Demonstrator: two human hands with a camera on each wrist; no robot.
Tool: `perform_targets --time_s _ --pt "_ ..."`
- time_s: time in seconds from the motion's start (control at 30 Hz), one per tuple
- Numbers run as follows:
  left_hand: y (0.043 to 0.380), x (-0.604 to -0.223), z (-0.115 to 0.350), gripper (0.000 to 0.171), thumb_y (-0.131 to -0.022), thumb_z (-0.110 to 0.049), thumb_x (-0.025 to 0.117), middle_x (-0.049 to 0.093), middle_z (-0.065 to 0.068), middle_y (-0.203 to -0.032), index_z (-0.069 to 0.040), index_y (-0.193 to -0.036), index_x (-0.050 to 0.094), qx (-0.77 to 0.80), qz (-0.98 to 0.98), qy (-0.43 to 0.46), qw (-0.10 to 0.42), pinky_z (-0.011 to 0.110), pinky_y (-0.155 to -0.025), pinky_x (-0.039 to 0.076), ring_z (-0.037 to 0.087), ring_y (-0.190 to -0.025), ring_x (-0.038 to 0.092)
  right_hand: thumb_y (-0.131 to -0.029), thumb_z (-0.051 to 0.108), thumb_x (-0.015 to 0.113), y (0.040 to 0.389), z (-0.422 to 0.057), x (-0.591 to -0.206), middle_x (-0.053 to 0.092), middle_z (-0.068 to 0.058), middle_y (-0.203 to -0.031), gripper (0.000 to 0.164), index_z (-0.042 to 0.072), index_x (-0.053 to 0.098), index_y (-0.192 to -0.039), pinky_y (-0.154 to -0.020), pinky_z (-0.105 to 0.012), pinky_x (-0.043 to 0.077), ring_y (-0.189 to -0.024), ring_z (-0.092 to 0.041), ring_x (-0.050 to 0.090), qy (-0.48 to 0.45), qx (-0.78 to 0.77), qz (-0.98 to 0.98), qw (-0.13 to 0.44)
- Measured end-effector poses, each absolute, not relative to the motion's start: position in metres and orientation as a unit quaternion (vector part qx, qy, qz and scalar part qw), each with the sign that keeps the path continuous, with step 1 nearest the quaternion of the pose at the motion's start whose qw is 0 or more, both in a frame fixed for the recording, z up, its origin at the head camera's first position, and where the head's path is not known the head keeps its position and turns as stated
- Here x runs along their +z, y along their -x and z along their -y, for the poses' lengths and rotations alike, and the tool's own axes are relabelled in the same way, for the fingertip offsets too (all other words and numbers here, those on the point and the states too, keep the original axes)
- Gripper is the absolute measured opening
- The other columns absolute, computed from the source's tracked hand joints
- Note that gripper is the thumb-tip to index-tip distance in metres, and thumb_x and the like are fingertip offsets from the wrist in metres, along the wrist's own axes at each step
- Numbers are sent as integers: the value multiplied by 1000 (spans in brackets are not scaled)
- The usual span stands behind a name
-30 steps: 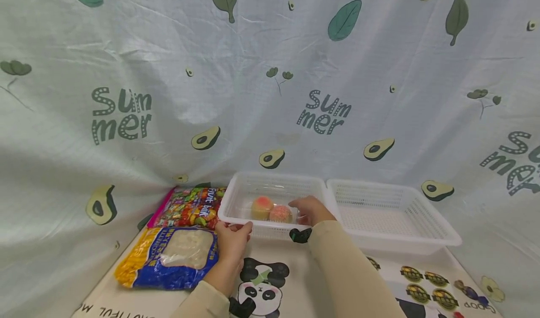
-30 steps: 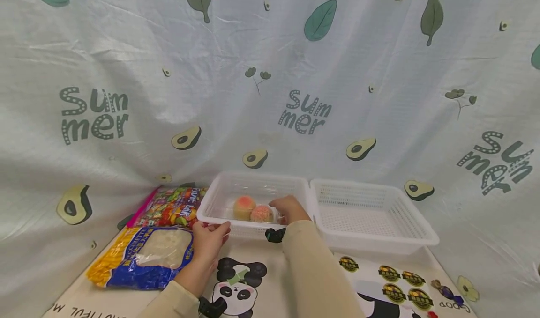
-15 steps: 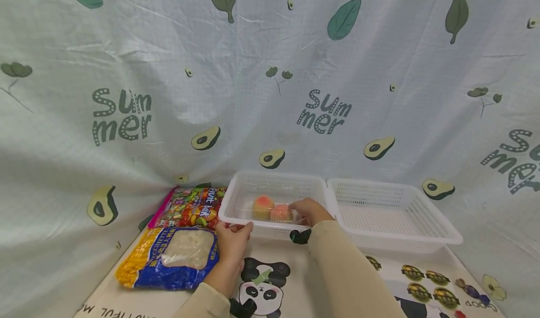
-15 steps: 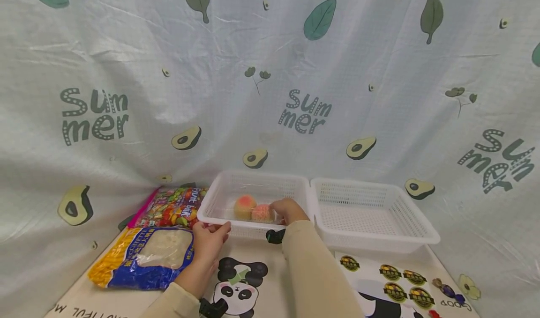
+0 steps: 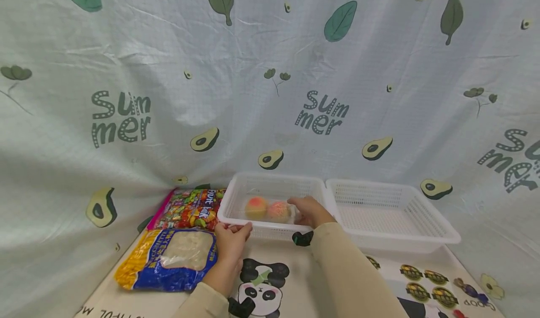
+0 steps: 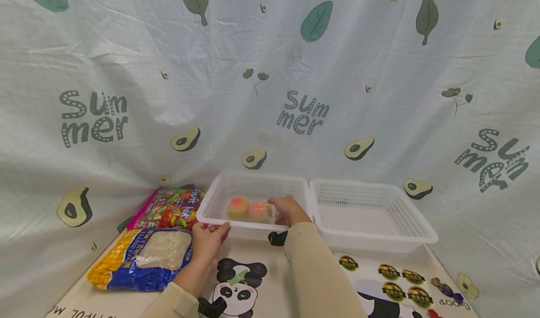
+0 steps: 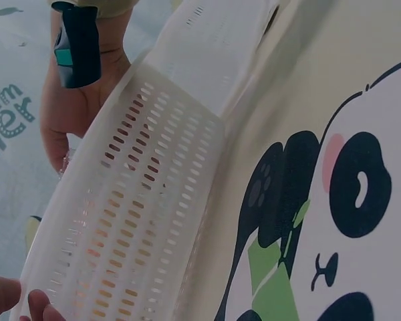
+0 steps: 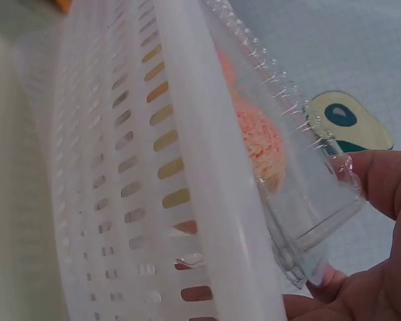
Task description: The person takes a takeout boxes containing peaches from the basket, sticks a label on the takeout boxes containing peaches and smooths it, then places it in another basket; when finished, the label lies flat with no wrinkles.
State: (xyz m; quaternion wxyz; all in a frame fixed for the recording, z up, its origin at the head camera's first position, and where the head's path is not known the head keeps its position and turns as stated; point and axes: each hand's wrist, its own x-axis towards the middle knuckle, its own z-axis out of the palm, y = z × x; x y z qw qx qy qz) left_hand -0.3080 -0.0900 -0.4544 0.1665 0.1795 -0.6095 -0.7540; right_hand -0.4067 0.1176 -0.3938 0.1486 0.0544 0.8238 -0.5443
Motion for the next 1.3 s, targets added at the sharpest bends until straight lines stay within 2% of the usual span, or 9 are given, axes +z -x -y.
perform_targets --time_s 0.1,0.3,0.4,0.6,0.73,1.07,1.3 --pt "309 -457 90 67 -90 -9 79 54 14 -107 -4 -136 32 -762 601 -177 164 25 -79 62 17 -83 66 -98 40 62 407 -119 -394 43 -31 -150 77 -4 32 -153 -95 -44 59 -114 -36 64 -52 -553 -819 143" --pt "308 -458 90 68 -90 -9 79 53 14 -109 -5 -138 31 -762 602 -181 157 28 -82 62 18 -87 68 -98 42 61 407 -121 -396 52 -21 -125 70 -4 37 -144 -81 -33 63 -87 -25 64 -54 -538 -833 120" --pt "307 -457 90 69 -90 -9 79 54 15 -109 -5 -139 30 -762 603 -180 154 28 -82 62 19 -88 68 -98 41 59 407 -123 -396 52 -19 -121 68 -5 38 -143 -77 -33 63 -80 -23 65 -50 -527 -842 104" --pt "307 -454 90 66 -89 -8 79 54 13 -104 -4 -136 32 -759 605 -176 165 22 -76 61 16 -82 66 -98 41 57 400 -127 -388 53 -16 -106 61 -5 42 -137 -72 -31 63 -70 -18 65 -34 -526 -846 78" --pt "306 -453 91 65 -88 -7 80 55 12 -101 -2 -133 34 -756 608 -175 170 20 -73 61 15 -79 66 -98 39 58 395 -131 -382 54 -16 -102 54 -3 46 -129 -72 -30 63 -71 -18 64 -28 -546 -834 70" --pt "308 -454 95 66 -85 -6 83 58 10 -98 -2 -132 38 -757 605 -176 170 21 -72 61 14 -77 66 -98 41 57 378 -148 -369 56 -19 -109 44 2 46 -115 -76 -32 63 -84 -24 67 -24 -560 -827 49" --pt "310 -452 95 67 -85 -7 83 54 9 -99 -2 -133 37 -761 602 -175 168 21 -72 61 13 -78 65 -100 41 54 362 -167 -361 59 -21 -114 47 0 45 -120 -80 -32 63 -89 -24 71 -26 -577 -815 44"
